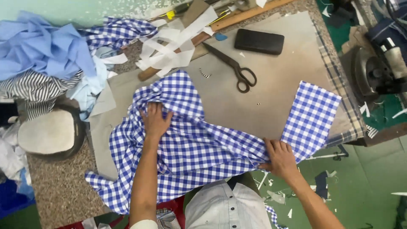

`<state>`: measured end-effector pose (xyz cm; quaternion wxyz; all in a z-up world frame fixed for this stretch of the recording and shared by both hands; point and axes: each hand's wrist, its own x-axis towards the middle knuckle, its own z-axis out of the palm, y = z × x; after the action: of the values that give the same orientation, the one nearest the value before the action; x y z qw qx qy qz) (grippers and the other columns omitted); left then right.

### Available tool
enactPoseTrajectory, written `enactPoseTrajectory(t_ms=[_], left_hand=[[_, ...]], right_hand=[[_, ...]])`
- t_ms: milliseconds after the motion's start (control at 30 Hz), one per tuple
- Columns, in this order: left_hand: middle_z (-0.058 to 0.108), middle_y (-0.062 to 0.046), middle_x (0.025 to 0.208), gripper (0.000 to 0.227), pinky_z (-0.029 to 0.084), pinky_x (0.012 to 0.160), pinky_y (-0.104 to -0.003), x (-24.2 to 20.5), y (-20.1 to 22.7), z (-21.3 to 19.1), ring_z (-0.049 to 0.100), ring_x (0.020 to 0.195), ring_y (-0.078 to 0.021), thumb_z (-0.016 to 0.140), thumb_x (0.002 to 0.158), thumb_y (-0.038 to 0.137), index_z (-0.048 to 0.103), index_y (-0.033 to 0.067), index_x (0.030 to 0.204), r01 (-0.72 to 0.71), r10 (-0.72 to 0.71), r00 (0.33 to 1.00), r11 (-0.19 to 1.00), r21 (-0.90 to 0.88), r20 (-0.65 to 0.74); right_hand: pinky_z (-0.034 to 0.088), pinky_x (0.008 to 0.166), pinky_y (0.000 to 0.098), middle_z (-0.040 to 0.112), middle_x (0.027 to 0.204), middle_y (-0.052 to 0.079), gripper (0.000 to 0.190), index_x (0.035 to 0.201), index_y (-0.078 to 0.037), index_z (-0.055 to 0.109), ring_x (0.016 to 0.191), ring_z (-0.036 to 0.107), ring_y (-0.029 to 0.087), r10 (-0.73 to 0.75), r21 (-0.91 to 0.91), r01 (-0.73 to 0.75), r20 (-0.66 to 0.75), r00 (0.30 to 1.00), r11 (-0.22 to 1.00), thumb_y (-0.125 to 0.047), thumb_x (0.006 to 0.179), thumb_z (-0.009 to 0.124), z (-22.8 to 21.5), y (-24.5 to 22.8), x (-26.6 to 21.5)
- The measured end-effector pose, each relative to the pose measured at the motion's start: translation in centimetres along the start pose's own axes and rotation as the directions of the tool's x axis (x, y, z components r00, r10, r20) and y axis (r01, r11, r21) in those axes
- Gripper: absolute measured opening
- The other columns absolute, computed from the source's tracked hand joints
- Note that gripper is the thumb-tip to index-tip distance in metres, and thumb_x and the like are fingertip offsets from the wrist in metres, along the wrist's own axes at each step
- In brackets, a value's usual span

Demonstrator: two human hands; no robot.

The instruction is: The person lays a blue-and-white checkered shirt flat on a worktable, places a white paper pattern on the fabric, and irons over the pattern to flatten it. Then the person uses scissors to cut the fabric along the pattern edge, removing a strip of fabric.

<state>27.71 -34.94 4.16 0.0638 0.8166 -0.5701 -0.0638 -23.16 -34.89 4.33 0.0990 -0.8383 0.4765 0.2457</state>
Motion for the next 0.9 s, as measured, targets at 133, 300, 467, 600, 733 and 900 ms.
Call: enactPoseTrajectory(t_ms=[133,300,467,600,733,900], left_hand=[[0.026,-0.009,0.170,0.077,0.015,0.120,-0.071,1.9,0.0,-1.5,0.014,0.158,-0.0259,0.048,0.094,0.058,0.042,0.0087,0.153,0.143,-0.148,0.958,0.989,0.041,0.247],[0.019,-0.010,0.171,0.088,0.011,0.121,-0.071,6.7,0.3,-2.1,0.005,0.159,-0.0239,0.046,0.086,0.055,0.030,0.0084,0.160,0.321,-0.358,0.879,0.933,0.165,0.315],[0.035,-0.026,0.158,0.079,0.017,0.117,-0.071,8.2,-2.1,0.8,0.028,0.150,-0.0364,0.054,0.099,0.050,0.033,-0.0003,0.155,0.364,-0.374,0.927,0.917,-0.163,-0.036],[0.032,-0.031,0.161,0.057,0.019,0.115,-0.072,-1.3,4.3,-8.2,0.030,0.147,-0.0472,0.068,0.102,0.021,0.050,-0.0063,0.148,0.109,-0.212,0.895,0.957,-0.269,-0.393],[0.042,-0.032,0.156,0.054,0.016,0.120,-0.065,-10.9,2.3,-7.1,0.036,0.147,-0.0436,0.069,0.100,0.023,0.056,-0.0082,0.141,0.183,-0.275,0.895,0.945,-0.273,-0.352],[0.058,-0.028,0.142,0.060,0.035,0.116,-0.054,-16.5,-3.0,-3.0,0.054,0.134,-0.0388,0.061,0.103,0.038,0.053,-0.0023,0.147,0.324,-0.391,0.901,0.895,-0.305,-0.190]], right_hand=[[0.057,0.088,0.0435,0.077,0.091,-0.002,0.035,0.111,-0.027,0.068,0.092,0.077,0.026,-0.018,0.148,0.024,-0.041,0.999,0.989,-0.052,0.086,0.069,-2.7,3.2,1.7],[0.060,0.085,0.0467,0.081,0.091,0.015,0.030,0.104,-0.015,0.080,0.093,0.079,0.033,0.078,0.133,-0.095,0.127,0.989,0.987,-0.020,0.076,0.075,-22.8,5.1,7.3],[0.046,0.093,0.0407,0.063,0.113,0.012,0.029,0.126,-0.014,0.069,0.101,0.062,0.029,-0.119,-0.131,-0.003,-0.905,0.408,0.991,-0.013,0.102,0.054,-19.7,7.7,18.0],[0.042,0.105,0.0465,0.056,0.139,0.019,0.040,0.141,-0.012,0.056,0.129,0.052,0.034,-0.090,0.036,0.269,-0.892,0.443,0.962,-0.014,0.101,0.057,-17.5,2.6,13.0],[0.040,0.111,0.0511,0.049,0.144,0.024,0.049,0.146,-0.006,0.049,0.136,0.047,0.039,0.027,0.232,0.256,-0.788,0.615,0.938,-0.026,0.103,0.060,-10.2,2.2,8.9],[0.010,0.121,0.0619,0.024,0.162,0.036,0.074,0.159,0.007,0.028,0.153,0.015,0.049,0.174,0.519,0.081,-0.424,0.889,0.851,-0.042,0.105,0.040,-2.6,2.2,6.9]])
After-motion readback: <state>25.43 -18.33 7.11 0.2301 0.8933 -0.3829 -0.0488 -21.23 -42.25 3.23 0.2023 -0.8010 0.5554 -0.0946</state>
